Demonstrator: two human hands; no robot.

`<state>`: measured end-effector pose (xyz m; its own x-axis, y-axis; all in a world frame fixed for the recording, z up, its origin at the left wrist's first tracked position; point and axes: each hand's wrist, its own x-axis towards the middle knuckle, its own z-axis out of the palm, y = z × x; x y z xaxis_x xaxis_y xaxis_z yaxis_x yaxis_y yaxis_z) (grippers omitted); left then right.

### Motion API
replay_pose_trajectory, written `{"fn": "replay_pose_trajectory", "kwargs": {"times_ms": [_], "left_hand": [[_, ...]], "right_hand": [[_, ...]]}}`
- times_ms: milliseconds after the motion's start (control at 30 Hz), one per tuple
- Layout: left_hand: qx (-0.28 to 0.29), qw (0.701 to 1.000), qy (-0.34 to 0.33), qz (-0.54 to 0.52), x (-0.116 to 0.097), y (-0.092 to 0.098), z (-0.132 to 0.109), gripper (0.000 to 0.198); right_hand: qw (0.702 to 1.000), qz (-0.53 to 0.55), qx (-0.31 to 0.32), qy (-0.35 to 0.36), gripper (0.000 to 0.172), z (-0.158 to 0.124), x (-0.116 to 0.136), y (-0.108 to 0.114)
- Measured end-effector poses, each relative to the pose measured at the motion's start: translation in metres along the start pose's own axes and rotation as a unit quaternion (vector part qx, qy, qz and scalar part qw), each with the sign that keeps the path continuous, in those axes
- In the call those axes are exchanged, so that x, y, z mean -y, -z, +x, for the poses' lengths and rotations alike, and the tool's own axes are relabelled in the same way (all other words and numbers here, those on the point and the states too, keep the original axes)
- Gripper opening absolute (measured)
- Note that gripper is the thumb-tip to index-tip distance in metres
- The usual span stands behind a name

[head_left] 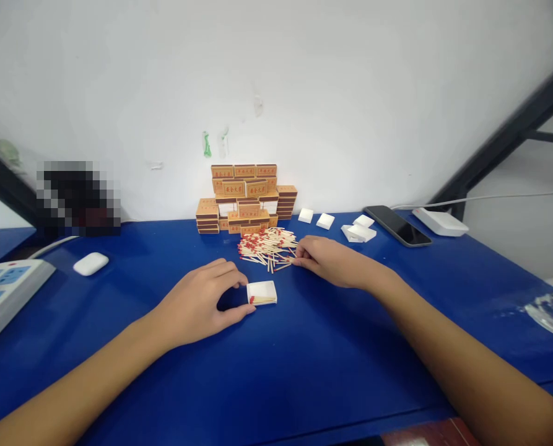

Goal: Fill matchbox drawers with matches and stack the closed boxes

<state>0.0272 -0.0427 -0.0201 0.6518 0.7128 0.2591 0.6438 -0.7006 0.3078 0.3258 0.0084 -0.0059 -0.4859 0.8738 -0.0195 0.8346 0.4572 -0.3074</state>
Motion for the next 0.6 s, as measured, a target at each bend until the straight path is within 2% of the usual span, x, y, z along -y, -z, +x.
{"fn": "replay_pose_trajectory", "kwargs": {"times_ms": [300,433,600], "left_hand": [[-0.011,1.000,-0.005,0.003,0.002,-0.001,0.000,0.024],[-0.011,1.000,-0.004,0.002,0.001,-0.001,0.000,0.024],[-0.014,1.000,-0.013,0.002,-0.003,-0.002,0.000,0.024]], "right_hand": [[0.999,0.014,-0.005,0.030,0.022,-0.014,0.001,0.013],[0.998,0.054,0.006,0.038,0.022,-0.020,0.015,0.020],[0.995,0.049,0.041,0.077,0.022,-0.026,0.041,0.009]]}}
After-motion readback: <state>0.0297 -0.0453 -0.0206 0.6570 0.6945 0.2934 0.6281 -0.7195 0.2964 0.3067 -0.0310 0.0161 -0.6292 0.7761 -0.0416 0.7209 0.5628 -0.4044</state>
